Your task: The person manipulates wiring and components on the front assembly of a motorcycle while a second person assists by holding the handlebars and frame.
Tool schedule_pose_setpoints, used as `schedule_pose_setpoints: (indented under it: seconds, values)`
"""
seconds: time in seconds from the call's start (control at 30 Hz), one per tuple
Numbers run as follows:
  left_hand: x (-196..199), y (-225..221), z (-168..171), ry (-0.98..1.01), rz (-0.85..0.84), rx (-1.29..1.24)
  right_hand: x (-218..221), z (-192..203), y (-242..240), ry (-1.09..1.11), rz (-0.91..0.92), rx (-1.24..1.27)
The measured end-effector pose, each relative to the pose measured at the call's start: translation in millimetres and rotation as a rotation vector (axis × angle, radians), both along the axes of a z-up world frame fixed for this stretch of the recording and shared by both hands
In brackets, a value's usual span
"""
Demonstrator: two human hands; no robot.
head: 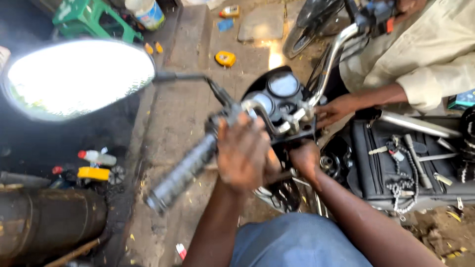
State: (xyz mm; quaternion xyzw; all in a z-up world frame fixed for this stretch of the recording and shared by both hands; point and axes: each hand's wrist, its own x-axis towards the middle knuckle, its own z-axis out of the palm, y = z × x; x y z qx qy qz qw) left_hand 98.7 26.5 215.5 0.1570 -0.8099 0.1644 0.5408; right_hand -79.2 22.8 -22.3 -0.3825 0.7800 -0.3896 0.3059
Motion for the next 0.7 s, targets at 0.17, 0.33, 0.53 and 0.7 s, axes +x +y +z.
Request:
schedule_pose_setpoints:
  seconds: [0.17, 0.33, 0.53, 0.7]
  values:
    - [3, -7, 6, 0.022, 0.071, 0.065, 4, 16, 3, -0.033, -0.018, -0.01]
    - [-3, 9, 7, 0.046, 0.087, 0.143, 6, 23, 5, 0.0, -0.016, -0.044]
    - [-11, 32, 11, 0.054, 0.089, 0.188, 3, 25, 10, -0.014, 0.01, -0.063]
    - [-10, 41, -19, 0.057, -0.174, 0.114, -1, 0, 3, -0.011, -0.049, -0.066]
